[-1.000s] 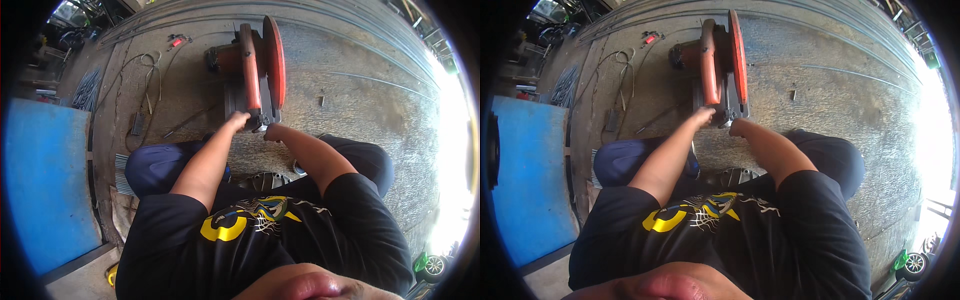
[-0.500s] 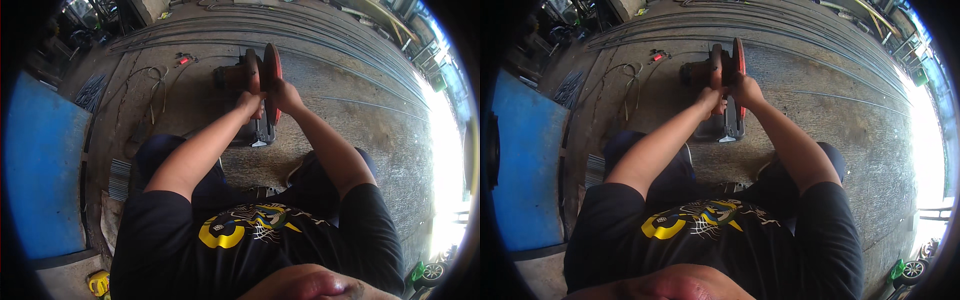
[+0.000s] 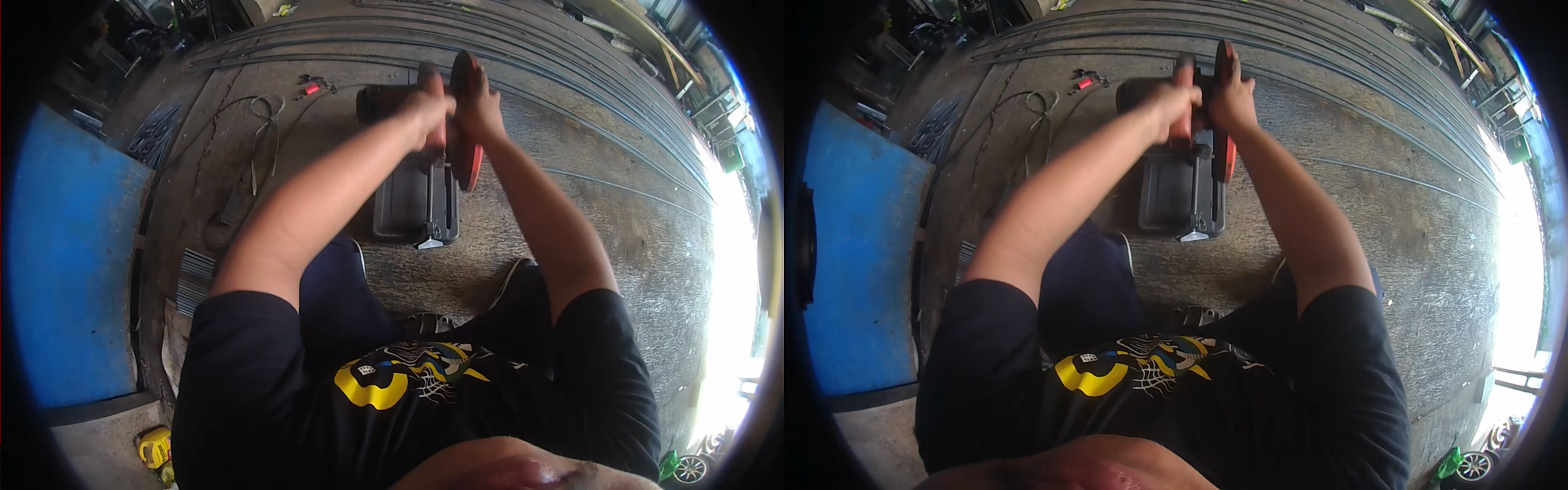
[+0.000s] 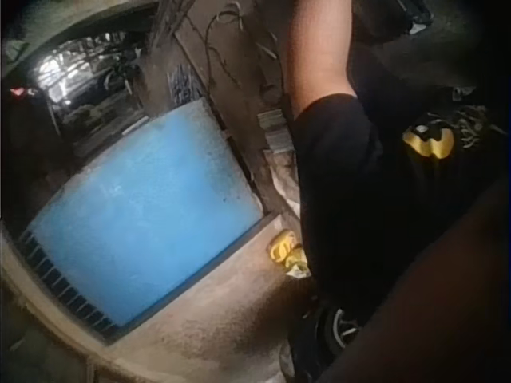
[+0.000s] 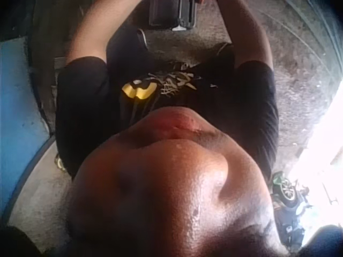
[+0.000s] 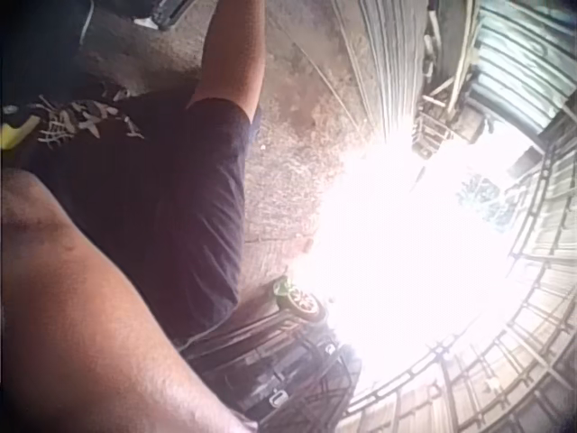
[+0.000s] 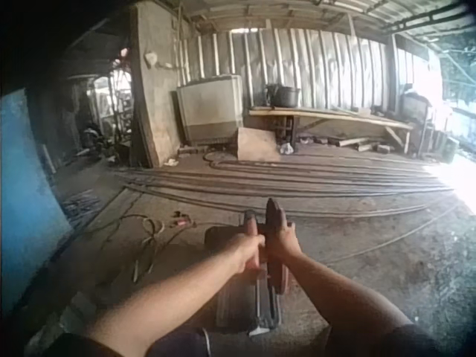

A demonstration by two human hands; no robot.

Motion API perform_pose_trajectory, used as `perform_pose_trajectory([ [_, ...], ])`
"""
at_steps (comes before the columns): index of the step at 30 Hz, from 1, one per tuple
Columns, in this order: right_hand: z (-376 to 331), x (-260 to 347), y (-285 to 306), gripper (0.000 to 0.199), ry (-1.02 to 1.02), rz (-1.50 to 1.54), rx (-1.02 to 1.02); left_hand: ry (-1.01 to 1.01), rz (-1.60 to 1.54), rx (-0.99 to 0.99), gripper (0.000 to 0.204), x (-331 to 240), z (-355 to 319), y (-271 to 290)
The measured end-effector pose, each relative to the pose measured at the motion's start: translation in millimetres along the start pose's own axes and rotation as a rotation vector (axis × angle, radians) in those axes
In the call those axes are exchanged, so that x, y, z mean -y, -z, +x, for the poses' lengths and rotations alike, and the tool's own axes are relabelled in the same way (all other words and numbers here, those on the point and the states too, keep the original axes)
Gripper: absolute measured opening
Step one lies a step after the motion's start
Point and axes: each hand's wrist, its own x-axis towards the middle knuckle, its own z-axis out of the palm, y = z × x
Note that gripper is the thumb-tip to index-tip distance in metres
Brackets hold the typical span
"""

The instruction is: Cutting metal rods to length using a power chop saw.

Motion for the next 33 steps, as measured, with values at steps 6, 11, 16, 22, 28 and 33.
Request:
perform_pose_trajectory([
  [6,91.0,-78.4,-79.3,0.045,0.024,-0.038,0.228,0.068,0.024,0.239,0.022,-76.6,60.4,13.9],
  [11,115.1,-80.5,-79.5,0.057,-0.068,-0.297,0.444,0.197,0.097,0.371,0.042,-91.8,99.4,19.4],
  [16,112.0,-47.3,-40.5,0.064,-0.657,0.124,0.408,0.227,0.203,0.287,0.043,-76.8,100.9,19.4],
  [22,99.7,-40.1,-3.5,0.062,-0.855,0.448,0.712,0.083,0.156,0.236,0.032,-57.6,73.5,11.0],
  [28,59.1,-21.8,-11.8,0.041,-0.581,0.193,0.337,-0.040,-0.005,0.105,0.023,-37.7,51.3,2.7],
  [33,23.9,-0.4,7.6,0.049,-0.771,0.294,0.254,-0.010,0.032,0.038,0.017,-12.4,11.3,0.6],
])
